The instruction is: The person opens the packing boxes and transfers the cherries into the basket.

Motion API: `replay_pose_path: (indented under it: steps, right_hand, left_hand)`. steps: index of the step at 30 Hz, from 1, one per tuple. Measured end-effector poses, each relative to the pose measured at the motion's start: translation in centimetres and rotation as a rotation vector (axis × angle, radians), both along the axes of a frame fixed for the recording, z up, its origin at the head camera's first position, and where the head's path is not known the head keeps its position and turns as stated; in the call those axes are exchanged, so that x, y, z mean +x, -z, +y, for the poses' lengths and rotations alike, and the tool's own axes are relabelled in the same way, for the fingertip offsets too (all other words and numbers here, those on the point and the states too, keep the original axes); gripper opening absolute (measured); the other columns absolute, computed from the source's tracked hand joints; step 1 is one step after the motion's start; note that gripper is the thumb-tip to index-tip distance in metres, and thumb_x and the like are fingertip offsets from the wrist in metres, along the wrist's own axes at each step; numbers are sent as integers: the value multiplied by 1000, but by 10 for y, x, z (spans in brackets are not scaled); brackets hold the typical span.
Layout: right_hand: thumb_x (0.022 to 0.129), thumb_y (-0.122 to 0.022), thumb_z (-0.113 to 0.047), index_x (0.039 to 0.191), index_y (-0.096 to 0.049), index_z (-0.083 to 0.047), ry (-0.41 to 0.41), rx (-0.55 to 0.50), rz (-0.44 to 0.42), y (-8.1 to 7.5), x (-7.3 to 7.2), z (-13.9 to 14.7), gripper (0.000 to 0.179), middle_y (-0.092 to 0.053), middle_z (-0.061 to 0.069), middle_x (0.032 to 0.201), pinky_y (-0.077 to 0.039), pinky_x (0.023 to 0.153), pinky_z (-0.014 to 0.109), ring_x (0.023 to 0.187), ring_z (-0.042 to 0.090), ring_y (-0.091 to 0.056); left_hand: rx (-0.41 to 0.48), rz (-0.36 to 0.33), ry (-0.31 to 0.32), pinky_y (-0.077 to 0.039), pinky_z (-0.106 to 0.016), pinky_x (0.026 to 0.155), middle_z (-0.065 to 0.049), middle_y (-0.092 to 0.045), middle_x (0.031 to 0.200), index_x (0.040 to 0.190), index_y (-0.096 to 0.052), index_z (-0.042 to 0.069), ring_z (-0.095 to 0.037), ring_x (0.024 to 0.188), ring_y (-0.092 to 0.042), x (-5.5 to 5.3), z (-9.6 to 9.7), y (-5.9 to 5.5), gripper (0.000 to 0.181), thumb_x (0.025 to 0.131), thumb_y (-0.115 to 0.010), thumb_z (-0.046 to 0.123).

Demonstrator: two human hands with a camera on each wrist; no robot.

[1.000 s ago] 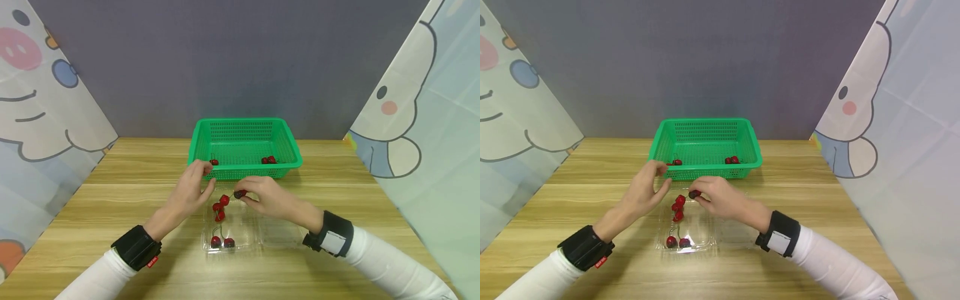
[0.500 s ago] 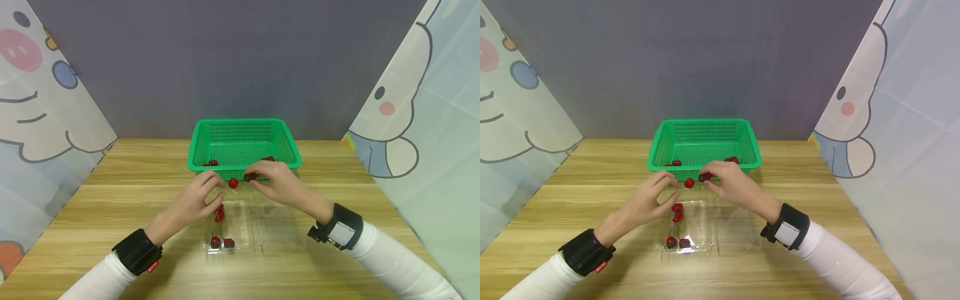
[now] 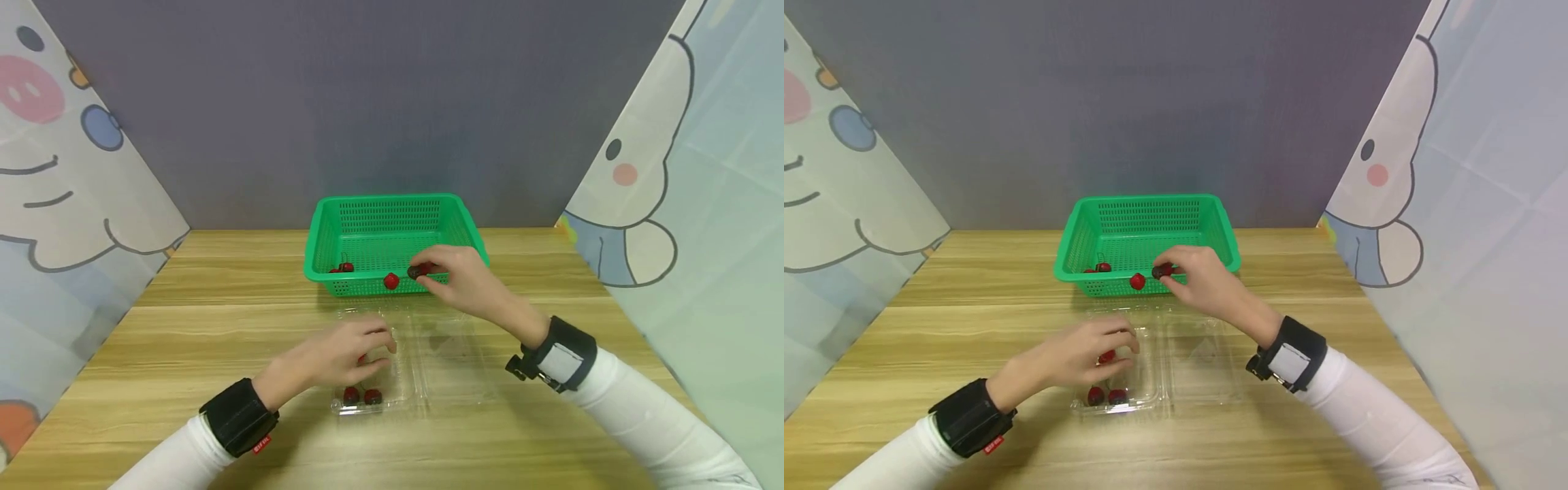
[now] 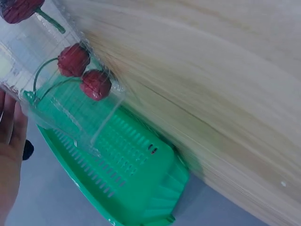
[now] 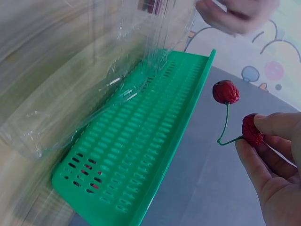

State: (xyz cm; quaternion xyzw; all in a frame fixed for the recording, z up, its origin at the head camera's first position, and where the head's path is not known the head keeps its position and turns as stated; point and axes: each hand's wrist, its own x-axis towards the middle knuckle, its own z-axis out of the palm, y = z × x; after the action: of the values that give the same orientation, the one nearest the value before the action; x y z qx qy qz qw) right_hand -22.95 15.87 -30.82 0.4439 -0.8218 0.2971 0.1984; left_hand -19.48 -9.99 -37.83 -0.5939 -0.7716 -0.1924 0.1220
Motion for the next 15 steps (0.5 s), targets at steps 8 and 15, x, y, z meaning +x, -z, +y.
replay_pose_path:
  steps: [8, 15]
  right_hand:
    - [82, -76, 7, 103, -69, 3, 27, -12, -61, -6, -8, 5, 22, -68, 7, 98, -53, 72, 21, 86, 18, -69]
    - [83, -75, 6, 105, -70, 3, 109, -2, -118, -8, -18, 12, 23, -67, 6, 99, -51, 72, 16, 89, 20, -68]
  left_hand:
    - [-234, -41, -13, -43, -16, 83, 7, -54, 105, 110, -66, 18, -5, 91, -55, 9, 3, 2, 21, 93, -68, 30]
    - [-275, -67, 11, -42, -13, 85, 6, -58, 103, 108, -69, 16, -3, 93, -56, 11, 7, 1, 20, 95, -67, 31]
